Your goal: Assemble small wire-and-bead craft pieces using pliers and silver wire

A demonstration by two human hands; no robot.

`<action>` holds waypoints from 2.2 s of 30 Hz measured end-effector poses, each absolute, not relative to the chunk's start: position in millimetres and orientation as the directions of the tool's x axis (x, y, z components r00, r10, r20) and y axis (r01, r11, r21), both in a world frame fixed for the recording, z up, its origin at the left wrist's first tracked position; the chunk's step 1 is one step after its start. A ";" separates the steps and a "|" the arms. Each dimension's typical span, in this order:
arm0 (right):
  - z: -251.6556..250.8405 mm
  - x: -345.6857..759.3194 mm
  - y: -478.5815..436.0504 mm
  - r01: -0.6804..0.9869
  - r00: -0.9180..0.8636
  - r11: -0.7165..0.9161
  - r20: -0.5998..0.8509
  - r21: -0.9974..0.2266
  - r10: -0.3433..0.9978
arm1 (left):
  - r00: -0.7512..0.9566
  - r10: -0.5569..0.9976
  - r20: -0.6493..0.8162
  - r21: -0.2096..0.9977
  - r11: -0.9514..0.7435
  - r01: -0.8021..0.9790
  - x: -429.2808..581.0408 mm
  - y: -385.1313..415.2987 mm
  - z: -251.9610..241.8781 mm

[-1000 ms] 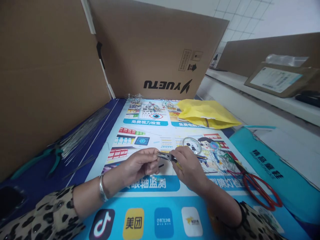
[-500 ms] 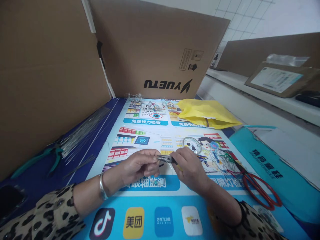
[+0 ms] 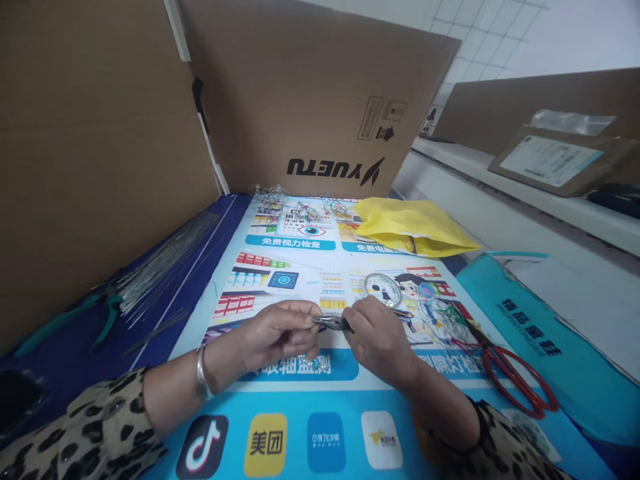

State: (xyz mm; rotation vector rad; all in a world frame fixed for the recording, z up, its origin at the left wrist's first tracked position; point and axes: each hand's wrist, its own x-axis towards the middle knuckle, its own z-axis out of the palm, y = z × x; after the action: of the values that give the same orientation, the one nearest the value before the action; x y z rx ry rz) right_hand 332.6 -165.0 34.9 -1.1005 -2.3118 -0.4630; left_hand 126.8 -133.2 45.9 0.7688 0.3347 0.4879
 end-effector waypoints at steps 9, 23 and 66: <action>29.3 331.7 -164.8 0.765 -0.457 0.617 0.519 -0.186 0.723 | 0.777 0.619 -0.116 0.763 0.557 -0.329 129.8 -132.6 47.6; 31.6 333.5 -162.8 0.768 -0.485 0.621 0.490 -0.158 0.724 | 0.811 0.568 -0.140 0.648 0.672 -0.359 132.4 -135.9 40.7; 34.1 335.7 -162.5 0.739 -0.623 0.663 0.495 0.119 0.606 | 0.875 0.382 -0.297 0.736 0.675 -0.045 127.5 -134.8 53.1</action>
State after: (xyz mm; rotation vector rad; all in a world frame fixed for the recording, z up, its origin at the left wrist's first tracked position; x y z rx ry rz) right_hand 335.7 -162.5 34.1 -1.0527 -2.4638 -0.4372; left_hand 127.5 -134.8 53.1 0.7988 0.4555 0.2499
